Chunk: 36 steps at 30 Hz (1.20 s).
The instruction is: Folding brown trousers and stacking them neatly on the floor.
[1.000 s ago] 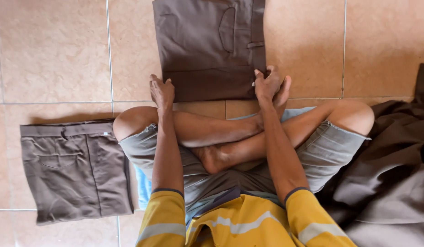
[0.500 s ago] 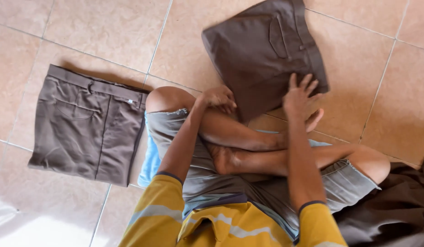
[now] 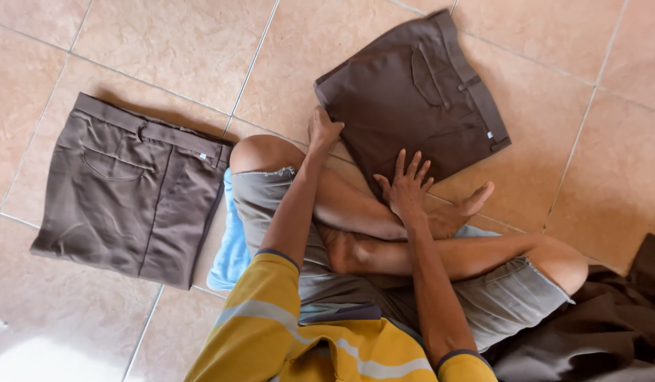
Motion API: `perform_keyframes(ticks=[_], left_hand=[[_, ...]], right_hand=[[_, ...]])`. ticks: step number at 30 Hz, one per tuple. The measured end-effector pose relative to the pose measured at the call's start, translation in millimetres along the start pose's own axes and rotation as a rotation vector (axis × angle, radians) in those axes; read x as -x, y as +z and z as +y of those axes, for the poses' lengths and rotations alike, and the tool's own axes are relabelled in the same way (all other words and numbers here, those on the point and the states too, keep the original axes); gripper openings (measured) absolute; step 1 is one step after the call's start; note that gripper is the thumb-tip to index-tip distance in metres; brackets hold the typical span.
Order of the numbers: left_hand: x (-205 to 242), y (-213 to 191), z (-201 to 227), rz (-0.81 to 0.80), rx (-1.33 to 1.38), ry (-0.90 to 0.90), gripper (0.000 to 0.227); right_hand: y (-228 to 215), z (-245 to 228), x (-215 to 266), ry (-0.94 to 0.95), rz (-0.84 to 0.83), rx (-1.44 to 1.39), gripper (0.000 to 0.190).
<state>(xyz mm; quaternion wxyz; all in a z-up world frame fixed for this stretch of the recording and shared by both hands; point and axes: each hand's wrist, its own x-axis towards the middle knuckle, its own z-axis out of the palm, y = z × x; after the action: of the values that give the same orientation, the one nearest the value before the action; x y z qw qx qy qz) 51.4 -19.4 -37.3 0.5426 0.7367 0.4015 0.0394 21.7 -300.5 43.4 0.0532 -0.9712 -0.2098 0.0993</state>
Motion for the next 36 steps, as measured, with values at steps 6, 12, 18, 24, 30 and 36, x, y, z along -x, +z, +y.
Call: perform_keyframes(ticks=[6, 12, 18, 24, 30, 36], left_hand=[[76, -10, 37, -0.511, 0.013, -0.11, 0.021], [89, -29, 43, 0.084, -0.077, 0.085, 0.038], [6, -3, 1, 0.181, -0.051, 0.174, 0.025], [64, -29, 65, 0.105, 0.002, 0.345, 0.01], [-8, 12, 50, 0.089, -0.528, 0.304, 0.019], [2, 5, 114, 0.164, -0.479, 0.373, 0.03]], right_hand=[[24, 58, -30, 0.123, -0.203, 0.054, 0.092], [30, 77, -38, 0.27, -0.355, -0.173, 0.088], [50, 101, -60, 0.157, -0.435, -0.135, 0.097], [33, 87, -55, 0.183, -0.505, -0.098, 0.091], [39, 91, -62, 0.169, -0.521, -0.074, 0.091], [22, 74, -56, 0.213, -0.591, -0.01, 0.086]])
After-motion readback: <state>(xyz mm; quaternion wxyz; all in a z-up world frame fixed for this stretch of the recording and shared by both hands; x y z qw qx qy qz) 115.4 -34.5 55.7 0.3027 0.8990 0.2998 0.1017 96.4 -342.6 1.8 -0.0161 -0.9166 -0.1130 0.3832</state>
